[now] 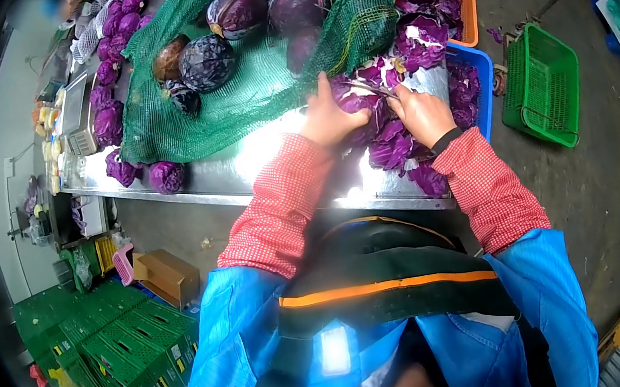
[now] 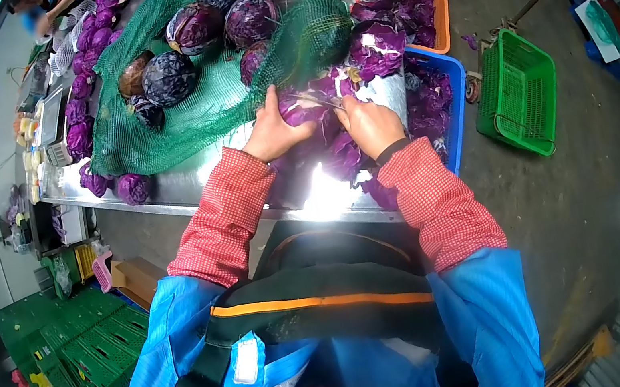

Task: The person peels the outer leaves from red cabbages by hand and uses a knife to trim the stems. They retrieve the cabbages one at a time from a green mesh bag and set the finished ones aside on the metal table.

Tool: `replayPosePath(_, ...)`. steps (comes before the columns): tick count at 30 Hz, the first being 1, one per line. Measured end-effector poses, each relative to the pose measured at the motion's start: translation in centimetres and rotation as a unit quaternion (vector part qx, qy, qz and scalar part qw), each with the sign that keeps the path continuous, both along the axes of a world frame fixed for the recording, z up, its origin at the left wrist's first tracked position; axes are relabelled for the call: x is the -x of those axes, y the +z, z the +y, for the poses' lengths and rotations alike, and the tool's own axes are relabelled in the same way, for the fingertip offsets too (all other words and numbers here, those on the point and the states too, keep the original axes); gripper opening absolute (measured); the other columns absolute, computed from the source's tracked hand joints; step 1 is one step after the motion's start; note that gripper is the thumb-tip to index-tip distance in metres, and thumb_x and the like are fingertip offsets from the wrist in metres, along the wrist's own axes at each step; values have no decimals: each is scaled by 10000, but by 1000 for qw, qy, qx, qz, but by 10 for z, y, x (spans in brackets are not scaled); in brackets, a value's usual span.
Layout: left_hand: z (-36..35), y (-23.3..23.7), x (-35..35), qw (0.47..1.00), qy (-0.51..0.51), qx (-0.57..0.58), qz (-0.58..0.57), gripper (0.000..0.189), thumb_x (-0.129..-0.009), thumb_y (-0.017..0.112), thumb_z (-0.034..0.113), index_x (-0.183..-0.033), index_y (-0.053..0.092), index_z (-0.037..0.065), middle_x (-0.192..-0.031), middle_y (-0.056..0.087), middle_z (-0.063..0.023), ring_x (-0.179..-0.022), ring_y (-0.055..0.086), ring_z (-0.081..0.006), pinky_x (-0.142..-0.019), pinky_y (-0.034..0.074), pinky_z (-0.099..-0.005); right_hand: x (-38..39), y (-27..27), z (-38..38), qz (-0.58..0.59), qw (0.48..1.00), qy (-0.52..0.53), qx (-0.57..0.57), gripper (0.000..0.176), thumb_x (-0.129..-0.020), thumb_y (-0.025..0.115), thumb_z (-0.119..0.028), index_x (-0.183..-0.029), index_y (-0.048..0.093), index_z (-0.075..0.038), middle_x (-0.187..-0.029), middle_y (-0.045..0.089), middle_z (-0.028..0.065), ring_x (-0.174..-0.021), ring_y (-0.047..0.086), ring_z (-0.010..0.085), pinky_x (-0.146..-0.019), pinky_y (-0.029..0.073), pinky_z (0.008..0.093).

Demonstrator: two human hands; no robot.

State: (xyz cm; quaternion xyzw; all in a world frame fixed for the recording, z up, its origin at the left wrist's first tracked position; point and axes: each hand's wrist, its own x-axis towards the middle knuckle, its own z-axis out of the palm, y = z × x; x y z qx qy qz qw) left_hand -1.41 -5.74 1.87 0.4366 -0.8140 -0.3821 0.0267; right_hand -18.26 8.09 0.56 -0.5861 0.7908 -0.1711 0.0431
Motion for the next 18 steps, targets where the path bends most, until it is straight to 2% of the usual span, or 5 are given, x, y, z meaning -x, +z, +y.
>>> replayPosePath(2, 4, 5, 1, 1000, -4, 10, -16, 1255, -624, 819, 486, -1502, 136, -95, -1300, 454, -377, -1237, 493, -444, -1058, 422, -418, -2, 3, 6, -30, 999, -7, -14, 233, -933, 595, -285, -945, 547, -58, -655, 633, 189, -599, 651, 367, -531, 516, 452)
replayPosePath(6, -20, -4, -10, 996, -78, -32, 10, 1264, -602, 827, 497, -1511, 159, -75, -1320, 438, -353, -1283, 446, -413, -1098, 372, -405, -14, 1, 23, 39, 999, -18, -10, 220, -919, 618, -288, -936, 539, -83, -682, 640, 163, -591, 653, 352, -506, 513, 441)
replayPosePath(11, -30, -11, -10, 995, -89, -46, 12, 1251, -596, 831, 469, -1510, 168, -68, -1344, 435, -354, -1271, 465, -427, -1093, 381, -415, -4, -13, 18, 84, 996, -19, 32, 220, -902, 637, -288, -951, 532, -102, -718, 631, 140, -602, 662, 338, -496, 523, 421)
replayPosePath(13, -27, -18, -9, 994, -68, -60, 62, 1245, -598, 837, 476, -1519, 173, -33, -1321, 432, -390, -1245, 483, -482, -1082, 398, -445, -5, -18, 12, 76, 996, -36, 9, 221, -906, 633, -293, -960, 529, -104, -710, 633, 136, -612, 667, 337, -495, 523, 424)
replayPosePath(18, -21, -27, -4, 999, -29, -4, 27, 1259, -575, 855, 475, -1522, 184, -14, -1306, 440, -387, -1209, 515, -484, -1046, 435, -444, -10, -15, 1, -62, 995, -68, -48, 264, -970, 538, -335, -1030, 540, -78, -752, 672, 208, -665, 657, 400, -571, 504, 507)
